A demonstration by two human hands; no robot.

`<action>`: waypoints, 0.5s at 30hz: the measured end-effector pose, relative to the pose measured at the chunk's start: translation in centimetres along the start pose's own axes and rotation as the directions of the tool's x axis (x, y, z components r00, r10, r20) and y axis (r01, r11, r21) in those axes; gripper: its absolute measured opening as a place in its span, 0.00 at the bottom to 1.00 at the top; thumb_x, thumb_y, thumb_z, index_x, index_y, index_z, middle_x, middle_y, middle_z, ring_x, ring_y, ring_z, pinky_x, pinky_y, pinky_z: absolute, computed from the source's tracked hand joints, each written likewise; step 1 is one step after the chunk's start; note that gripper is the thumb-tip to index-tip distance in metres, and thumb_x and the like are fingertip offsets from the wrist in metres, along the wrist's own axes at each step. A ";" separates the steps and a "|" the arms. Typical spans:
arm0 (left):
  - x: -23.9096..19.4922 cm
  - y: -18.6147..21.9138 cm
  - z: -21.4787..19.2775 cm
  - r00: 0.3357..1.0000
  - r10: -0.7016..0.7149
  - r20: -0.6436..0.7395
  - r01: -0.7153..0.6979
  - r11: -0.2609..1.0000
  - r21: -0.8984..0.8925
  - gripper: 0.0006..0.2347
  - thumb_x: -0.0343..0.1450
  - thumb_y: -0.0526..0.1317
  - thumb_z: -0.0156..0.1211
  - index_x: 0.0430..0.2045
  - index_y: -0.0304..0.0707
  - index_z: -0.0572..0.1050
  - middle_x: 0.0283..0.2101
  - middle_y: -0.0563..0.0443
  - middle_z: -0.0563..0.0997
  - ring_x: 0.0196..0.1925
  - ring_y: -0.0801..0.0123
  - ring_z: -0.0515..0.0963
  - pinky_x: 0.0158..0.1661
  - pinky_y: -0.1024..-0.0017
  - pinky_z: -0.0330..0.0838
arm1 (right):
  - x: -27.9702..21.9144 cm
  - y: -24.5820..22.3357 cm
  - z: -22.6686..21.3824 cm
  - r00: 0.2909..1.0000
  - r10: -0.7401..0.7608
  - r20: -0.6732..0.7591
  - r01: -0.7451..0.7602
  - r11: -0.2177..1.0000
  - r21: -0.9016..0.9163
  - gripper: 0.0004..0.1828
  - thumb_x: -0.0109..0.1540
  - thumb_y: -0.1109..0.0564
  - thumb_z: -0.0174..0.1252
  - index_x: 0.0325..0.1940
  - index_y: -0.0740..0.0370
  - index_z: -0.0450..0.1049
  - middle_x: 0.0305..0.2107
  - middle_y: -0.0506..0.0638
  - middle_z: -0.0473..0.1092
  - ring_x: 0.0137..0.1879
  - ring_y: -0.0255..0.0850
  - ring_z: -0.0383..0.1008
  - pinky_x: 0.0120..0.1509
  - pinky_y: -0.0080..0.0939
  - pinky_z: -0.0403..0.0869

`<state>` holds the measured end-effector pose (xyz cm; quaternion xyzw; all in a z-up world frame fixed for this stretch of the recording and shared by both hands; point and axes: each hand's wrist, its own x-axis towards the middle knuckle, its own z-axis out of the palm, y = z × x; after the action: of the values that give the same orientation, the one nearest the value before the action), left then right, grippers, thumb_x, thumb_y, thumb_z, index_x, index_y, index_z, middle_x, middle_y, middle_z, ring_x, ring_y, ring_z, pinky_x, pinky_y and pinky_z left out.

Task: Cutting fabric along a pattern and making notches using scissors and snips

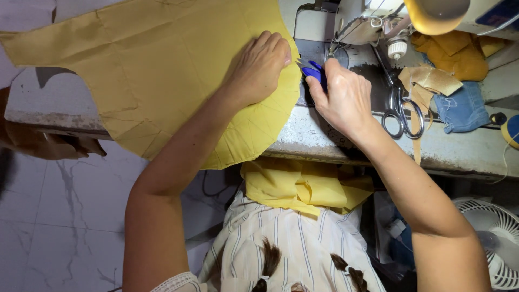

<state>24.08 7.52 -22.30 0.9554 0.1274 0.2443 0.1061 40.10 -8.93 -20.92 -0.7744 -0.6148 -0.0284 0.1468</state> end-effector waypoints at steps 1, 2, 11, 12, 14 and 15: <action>0.1 0.1 -0.1 1.000 -0.003 0.002 0.003 1.000 -0.001 0.07 0.68 0.26 0.44 0.30 0.39 0.69 0.35 0.49 0.72 0.40 0.54 0.69 0.41 0.60 0.65 | 0.1 -0.1 -0.1 1.000 -0.001 0.003 0.001 1.000 0.002 0.21 0.73 0.44 0.52 0.38 0.64 0.61 0.26 0.63 0.72 0.29 0.72 0.70 0.26 0.67 0.64; 0.2 0.1 -0.3 0.999 -0.018 0.028 0.019 1.000 -0.008 0.08 0.68 0.25 0.44 0.30 0.39 0.69 0.35 0.48 0.72 0.40 0.55 0.70 0.43 0.61 0.65 | 0.1 -0.2 -0.2 0.999 -0.035 -0.010 0.035 0.999 -0.021 0.19 0.74 0.46 0.51 0.38 0.64 0.62 0.25 0.61 0.72 0.27 0.68 0.71 0.25 0.65 0.65; 0.4 -2.7 0.8 0.944 -0.329 0.011 0.268 0.750 -0.605 0.03 0.71 0.36 0.51 0.27 0.41 0.70 0.31 0.56 0.75 0.35 0.70 0.72 0.37 0.70 0.65 | 1.0 -2.8 -1.7 0.988 0.022 0.150 -0.034 0.996 0.078 0.23 0.71 0.40 0.52 0.40 0.64 0.63 0.26 0.64 0.72 0.33 0.73 0.71 0.34 0.69 0.66; 0.4 -2.7 0.6 0.920 -0.384 0.073 0.336 0.682 -0.650 0.03 0.71 0.37 0.53 0.26 0.43 0.71 0.28 0.62 0.73 0.32 0.77 0.68 0.34 0.73 0.64 | 1.4 -3.0 -1.4 0.989 0.004 0.147 -0.016 0.996 0.084 0.23 0.71 0.40 0.51 0.40 0.64 0.63 0.25 0.64 0.71 0.33 0.73 0.70 0.34 0.68 0.65; 0.3 -2.9 0.6 0.922 -0.380 0.068 0.330 0.684 -0.651 0.03 0.71 0.36 0.53 0.26 0.43 0.71 0.29 0.62 0.73 0.32 0.77 0.69 0.35 0.73 0.64 | 1.9 -3.0 -1.2 0.990 -0.006 0.144 -0.005 0.997 0.075 0.23 0.71 0.40 0.51 0.40 0.65 0.63 0.26 0.65 0.72 0.33 0.74 0.70 0.34 0.69 0.64; 0.3 -3.1 0.6 0.923 -0.378 0.066 0.326 0.681 -0.655 0.03 0.72 0.36 0.54 0.27 0.43 0.70 0.29 0.62 0.73 0.32 0.77 0.69 0.35 0.73 0.64 | 2.1 -3.0 -1.1 0.989 -0.013 0.146 0.004 0.998 0.064 0.24 0.70 0.40 0.50 0.40 0.66 0.63 0.26 0.66 0.72 0.34 0.76 0.70 0.34 0.69 0.64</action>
<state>24.01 10.42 -23.51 0.8045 0.2187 0.2836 0.4738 37.90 -6.59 -18.84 -0.7666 -0.6279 0.0475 0.1255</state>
